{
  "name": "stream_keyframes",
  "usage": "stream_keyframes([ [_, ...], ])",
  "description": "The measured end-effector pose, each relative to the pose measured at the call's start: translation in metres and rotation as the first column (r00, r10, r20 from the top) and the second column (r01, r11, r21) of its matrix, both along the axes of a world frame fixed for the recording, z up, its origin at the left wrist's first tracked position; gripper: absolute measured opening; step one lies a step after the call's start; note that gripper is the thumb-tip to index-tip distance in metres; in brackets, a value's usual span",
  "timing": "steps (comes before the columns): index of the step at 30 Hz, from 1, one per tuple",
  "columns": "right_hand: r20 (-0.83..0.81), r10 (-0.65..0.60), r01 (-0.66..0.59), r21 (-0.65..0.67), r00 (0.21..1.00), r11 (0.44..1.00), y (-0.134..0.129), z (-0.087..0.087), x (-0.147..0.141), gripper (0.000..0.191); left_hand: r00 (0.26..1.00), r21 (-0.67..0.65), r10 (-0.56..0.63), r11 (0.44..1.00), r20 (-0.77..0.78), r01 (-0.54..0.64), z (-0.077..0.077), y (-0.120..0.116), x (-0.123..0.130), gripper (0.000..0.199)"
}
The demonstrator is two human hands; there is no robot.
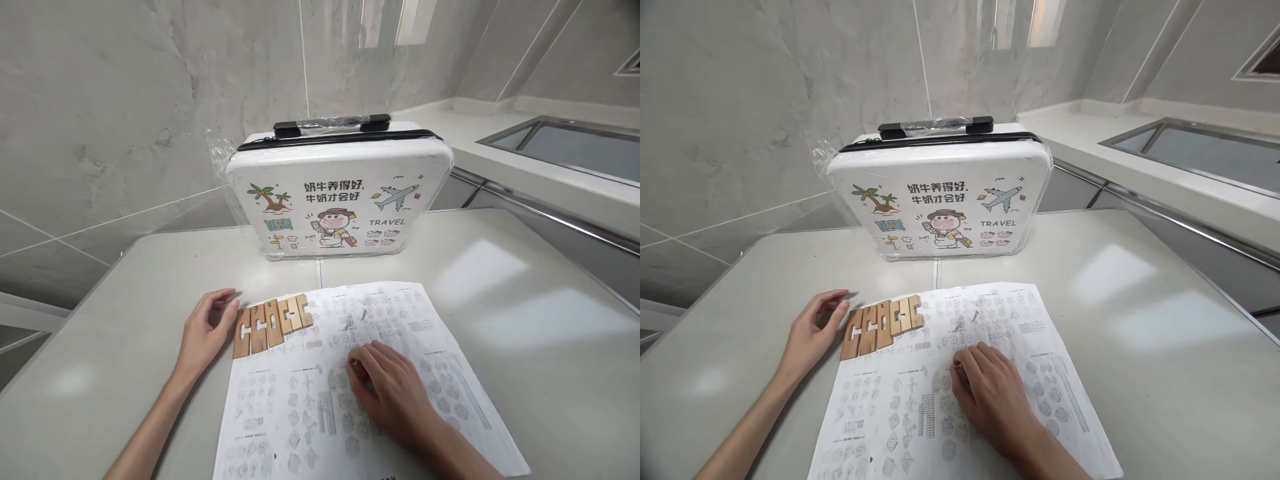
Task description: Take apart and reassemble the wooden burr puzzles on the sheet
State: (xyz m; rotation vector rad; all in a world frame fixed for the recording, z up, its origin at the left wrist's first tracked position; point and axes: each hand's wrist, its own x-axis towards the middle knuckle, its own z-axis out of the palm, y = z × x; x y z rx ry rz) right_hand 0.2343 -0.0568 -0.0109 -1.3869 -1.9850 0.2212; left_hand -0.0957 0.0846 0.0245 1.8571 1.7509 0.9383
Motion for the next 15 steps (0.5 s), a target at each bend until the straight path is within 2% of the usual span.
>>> stream_keyframes([
  [4,-0.018,0.003,-0.003,-0.028,1.000,1.000,-0.0002,-0.0015,0.0003,0.015,0.976,-0.099,0.115,0.990,0.184,-0.098,-0.0021,-0.0010,-0.0063,0.050],
  [15,-0.024,0.035,-0.036,-0.051,0.999,0.998,0.0022,-0.0036,0.0023,0.014,0.978,-0.129,0.117,0.987,0.170,-0.095,-0.0060,-0.0018,-0.0068,0.052],
])
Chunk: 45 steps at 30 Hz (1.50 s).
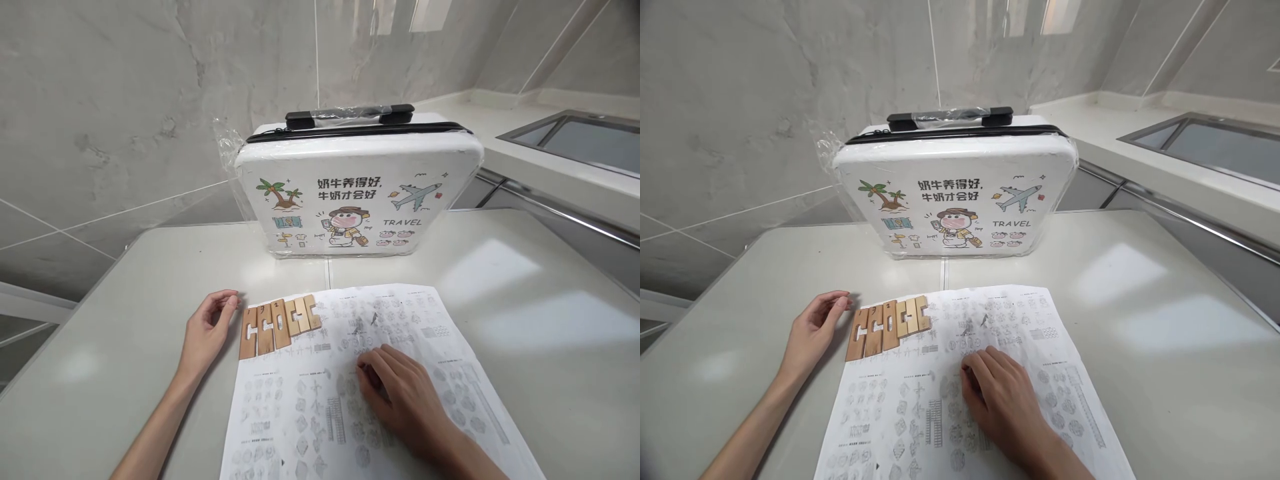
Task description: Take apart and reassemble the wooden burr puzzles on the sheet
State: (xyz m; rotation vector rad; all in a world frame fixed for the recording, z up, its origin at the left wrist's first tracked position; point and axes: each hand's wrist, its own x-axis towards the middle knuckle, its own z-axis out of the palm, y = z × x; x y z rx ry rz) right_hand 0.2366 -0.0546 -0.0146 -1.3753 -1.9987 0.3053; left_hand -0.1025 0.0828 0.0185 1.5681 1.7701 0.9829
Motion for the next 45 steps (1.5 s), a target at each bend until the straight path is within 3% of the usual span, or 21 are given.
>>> stream_keyframes([
  [16,-0.026,0.017,-0.018,-0.047,1.000,0.999,0.001,0.000,0.000,0.013,0.999,-0.018,0.005,1.000,-0.032,-0.006,-0.002,0.000,0.000,0.048],
  [30,-0.033,0.007,-0.009,-0.041,0.999,0.999,0.004,0.004,0.000,0.015,0.988,0.025,-0.038,0.999,-0.152,0.043,0.001,0.000,0.006,0.042],
  [34,-0.033,0.007,-0.008,-0.046,0.999,0.999,0.003,0.003,0.001,0.015,0.961,0.105,-0.158,0.977,-0.226,0.185,0.001,-0.002,0.005,0.037],
  [37,-0.031,0.008,-0.009,-0.049,1.000,0.999,0.002,0.002,0.001,0.014,0.880,0.169,-0.342,0.896,-0.330,0.412,0.002,-0.006,0.006,0.037],
  [41,-0.027,0.010,-0.011,-0.050,1.000,0.999,0.002,0.000,0.001,0.014,0.745,0.121,-0.513,0.784,-0.425,0.609,0.001,-0.013,0.012,0.072],
  [43,-0.027,0.009,-0.010,-0.050,1.000,0.999,0.002,0.000,0.001,0.014,0.705,0.077,-0.543,0.765,-0.457,0.639,-0.002,-0.016,0.015,0.089],
  [45,-0.026,0.007,-0.008,-0.047,1.000,0.999,0.002,0.000,0.001,0.014,0.686,0.041,-0.552,0.764,-0.474,0.643,-0.005,-0.017,0.017,0.093],
])
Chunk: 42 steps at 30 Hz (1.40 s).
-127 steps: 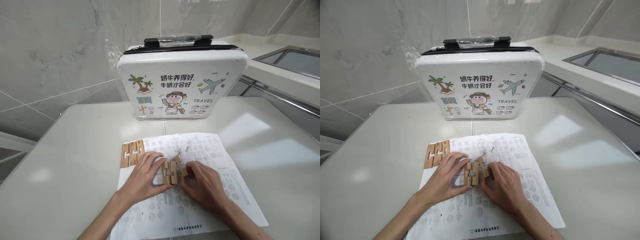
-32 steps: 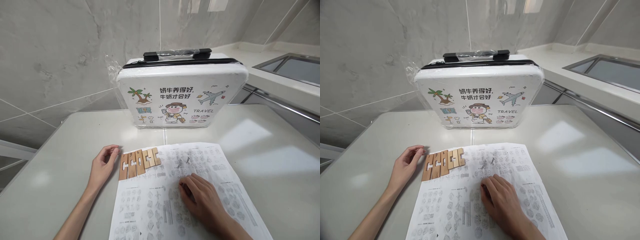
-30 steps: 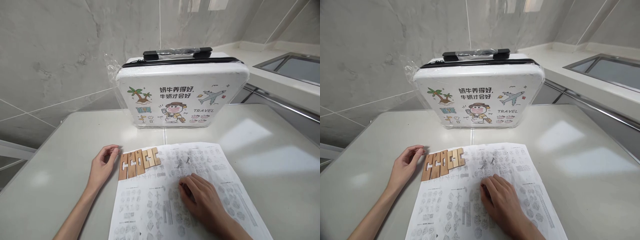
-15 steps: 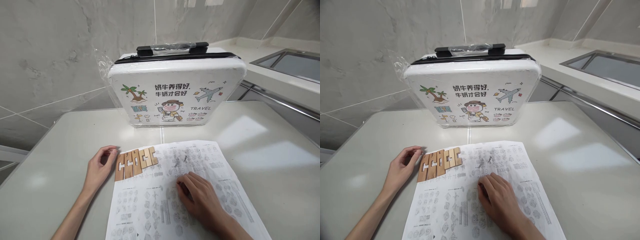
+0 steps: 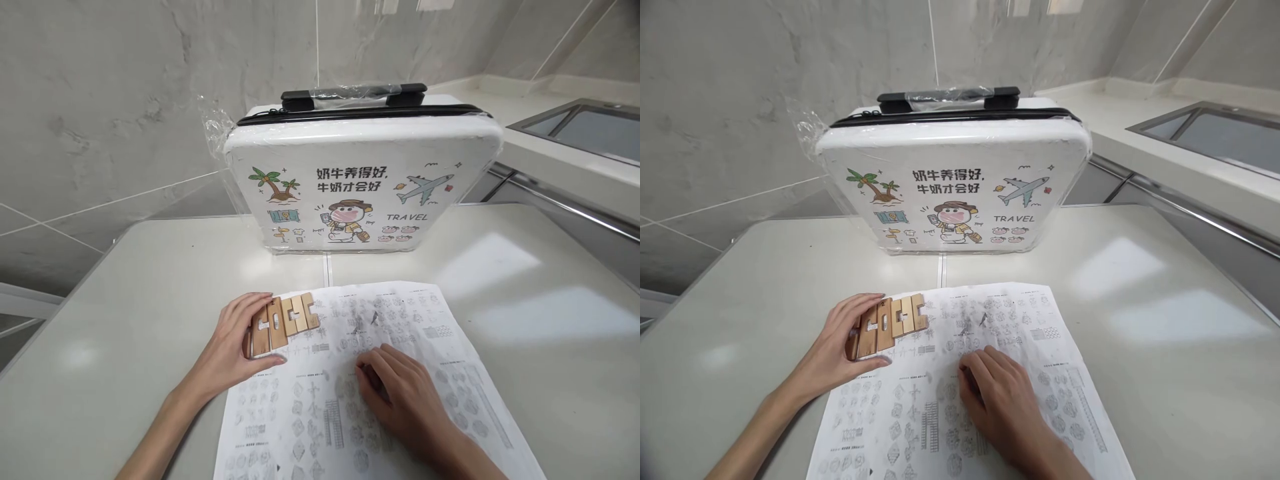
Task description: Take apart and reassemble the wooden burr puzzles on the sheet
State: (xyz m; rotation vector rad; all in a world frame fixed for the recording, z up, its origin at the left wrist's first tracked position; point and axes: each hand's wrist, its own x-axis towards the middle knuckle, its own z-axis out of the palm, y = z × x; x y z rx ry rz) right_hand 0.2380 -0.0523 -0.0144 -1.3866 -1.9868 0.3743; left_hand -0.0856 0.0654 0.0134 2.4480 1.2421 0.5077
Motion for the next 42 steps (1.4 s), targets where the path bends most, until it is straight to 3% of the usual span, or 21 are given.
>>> stream_keyframes([
  [11,0.008,-0.004,0.004,-0.026,1.000,1.000,-0.001,0.002,0.000,0.015,0.999,-0.046,0.041,0.998,-0.015,-0.041,0.002,-0.002,0.003,0.079],
  [20,0.012,0.004,-0.003,-0.042,1.000,0.999,-0.001,0.001,0.001,0.014,0.996,0.021,0.073,0.997,-0.042,-0.072,0.000,-0.002,-0.001,0.077],
  [25,-0.026,0.000,-0.001,-0.057,1.000,0.998,-0.002,0.001,0.001,0.015,0.990,0.037,0.142,0.989,-0.016,-0.142,0.011,-0.001,-0.003,0.079],
  [28,-0.177,-0.025,-0.006,-0.175,0.984,0.985,-0.003,0.008,0.003,0.015,0.995,0.089,0.091,0.992,0.028,-0.093,0.023,-0.007,0.007,0.080],
  [30,-0.361,-0.077,-0.044,-0.316,0.929,0.948,-0.002,0.015,0.007,0.018,0.998,0.107,0.002,0.994,0.057,-0.008,0.032,-0.013,0.022,0.083],
  [32,-0.554,-0.139,-0.145,-0.438,0.821,0.887,-0.001,0.022,0.010,0.025,0.992,0.071,-0.076,0.995,0.097,0.069,0.038,-0.021,0.042,0.090],
  [36,-0.865,-0.215,-0.487,-0.442,0.453,0.753,0.003,0.030,0.010,0.043,0.941,0.004,-0.299,0.953,0.159,0.302,0.045,-0.034,0.091,0.107],
  [39,-0.910,-0.328,-0.639,-0.413,0.255,0.649,0.004,0.032,0.007,0.056,0.897,-0.020,-0.409,0.908,0.169,0.418,0.044,-0.040,0.123,0.110],
  [42,-0.882,-0.436,-0.627,-0.443,0.178,0.641,0.004,0.029,0.005,0.058,0.866,-0.002,-0.474,0.877,0.159,0.481,0.040,-0.041,0.144,0.111],
])
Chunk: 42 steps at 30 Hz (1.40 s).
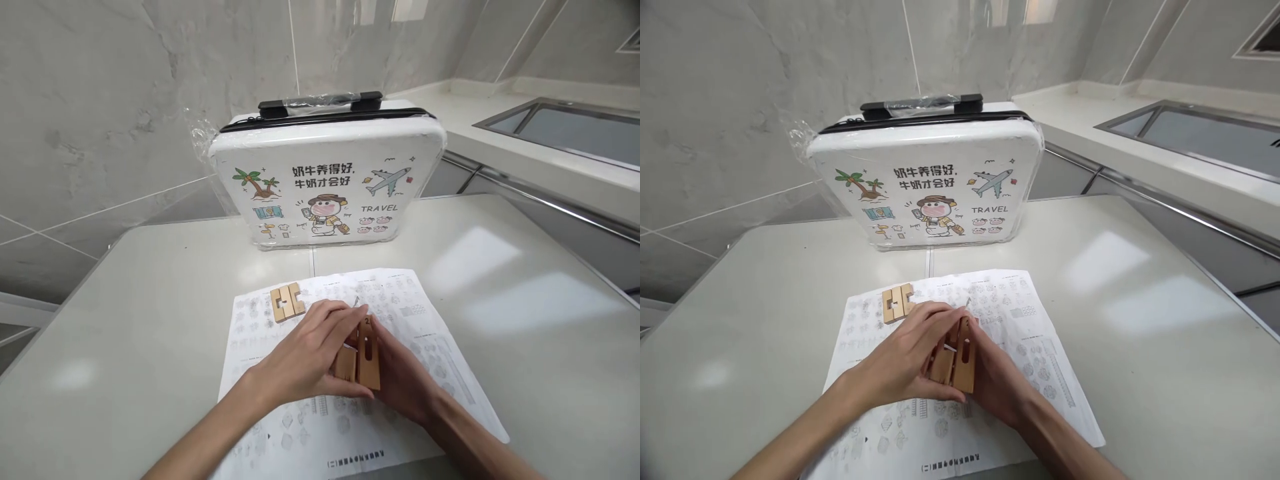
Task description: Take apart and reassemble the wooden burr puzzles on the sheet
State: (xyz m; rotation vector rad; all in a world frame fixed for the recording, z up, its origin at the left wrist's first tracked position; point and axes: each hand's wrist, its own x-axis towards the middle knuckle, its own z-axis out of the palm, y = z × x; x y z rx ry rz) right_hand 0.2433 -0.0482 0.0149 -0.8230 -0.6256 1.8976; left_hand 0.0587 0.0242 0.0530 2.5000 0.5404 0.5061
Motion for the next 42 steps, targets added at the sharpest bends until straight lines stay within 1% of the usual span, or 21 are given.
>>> stream_keyframes([
  [2,0.020,-0.055,0.055,-0.021,0.998,0.998,0.001,-0.003,0.001,0.060,1.000,-0.024,0.004,1.000,-0.001,-0.004,-0.003,0.002,0.007,0.111],
  [4,0.053,-0.085,0.086,-0.016,0.995,0.996,0.003,-0.006,0.003,0.064,0.999,-0.036,0.045,0.998,0.001,-0.045,-0.005,0.004,0.010,0.108],
  [6,0.080,-0.109,0.110,-0.009,0.991,0.994,0.004,-0.007,0.006,0.066,0.994,-0.024,0.111,0.994,0.012,-0.110,-0.007,0.006,0.010,0.100],
  [8,0.078,-0.136,0.138,-0.019,0.988,0.990,0.006,-0.005,0.007,0.066,0.979,-0.023,0.199,0.980,0.037,-0.199,-0.008,0.004,0.010,0.087],
  [10,0.025,-0.162,0.163,-0.038,0.986,0.986,0.007,-0.002,0.008,0.065,0.938,-0.039,0.335,0.942,0.090,-0.333,-0.010,0.000,0.011,0.069],
  [12,-0.041,-0.178,0.176,-0.043,0.983,0.983,0.008,0.001,0.008,0.064,0.867,-0.049,0.476,0.879,0.149,-0.474,-0.011,-0.007,0.012,0.045],
  [14,-0.088,-0.195,0.193,-0.030,0.977,0.981,0.009,0.002,0.009,0.062,0.814,-0.064,0.562,0.826,0.144,-0.559,-0.011,-0.014,0.013,0.028],
  [16,-0.129,-0.223,0.222,-0.027,0.966,0.975,0.009,0.002,0.010,0.061,0.818,-0.075,0.572,0.820,0.058,-0.568,-0.010,-0.019,0.014,0.034],
  [18,-0.167,-0.258,0.254,-0.042,0.952,0.966,0.009,0.002,0.011,0.059,0.843,-0.080,0.536,0.839,-0.049,-0.538,-0.009,-0.023,0.014,0.045],
  [20,-0.183,-0.287,0.282,-0.056,0.940,0.958,0.008,0.001,0.012,0.057,0.851,-0.080,0.509,0.850,-0.130,-0.520,-0.007,-0.025,0.016,0.056],
  [21,-0.183,-0.300,0.295,-0.059,0.936,0.954,0.008,0.001,0.012,0.056,0.848,-0.094,0.502,0.848,-0.169,-0.521,-0.007,-0.025,0.017,0.061],
  [23,-0.179,-0.320,0.314,-0.062,0.930,0.947,0.007,0.001,0.011,0.054,0.837,-0.170,0.495,0.826,-0.235,-0.537,-0.006,-0.025,0.020,0.067],
  [25,-0.180,-0.327,0.320,-0.064,0.928,0.945,0.007,0.001,0.010,0.054,0.827,-0.294,0.496,0.775,-0.264,-0.559,-0.005,-0.025,0.024,0.064],
  [26,-0.181,-0.324,0.318,-0.066,0.928,0.946,0.007,0.001,0.009,0.054,0.823,-0.363,0.502,0.739,-0.267,-0.568,-0.006,-0.025,0.026,0.061],
  [30,-0.213,-0.303,0.289,-0.095,0.929,0.952,0.006,0.000,0.009,0.056,0.814,-0.600,0.514,0.571,-0.271,-0.560,-0.009,-0.026,0.032,0.051],
  [32,-0.256,-0.318,0.294,-0.128,0.913,0.947,0.006,0.000,0.010,0.055,0.814,-0.675,0.518,0.505,-0.262,-0.539,-0.010,-0.028,0.034,0.048],
  [33,-0.276,-0.332,0.302,-0.146,0.902,0.942,0.006,0.000,0.010,0.054,0.817,-0.694,0.518,0.490,-0.254,-0.527,-0.010,-0.029,0.034,0.048],
  [34,-0.290,-0.347,0.311,-0.162,0.892,0.936,0.007,0.000,0.011,0.054,0.821,-0.704,0.515,0.488,-0.245,-0.517,-0.009,-0.030,0.034,0.048],
  [36,-0.297,-0.373,0.328,-0.191,0.879,0.925,0.007,0.002,0.013,0.056,0.837,-0.703,0.495,0.510,-0.232,-0.496,-0.006,-0.031,0.034,0.052],
  [39,-0.276,-0.420,0.364,-0.231,0.865,0.902,0.009,0.004,0.015,0.057,0.861,-0.670,0.447,0.564,-0.244,-0.483,0.001,-0.032,0.034,0.058],
  [42,-0.245,-0.463,0.404,-0.255,0.852,0.879,0.012,0.005,0.017,0.054,0.857,-0.585,0.426,0.630,-0.289,-0.510,0.012,-0.030,0.031,0.059],
])
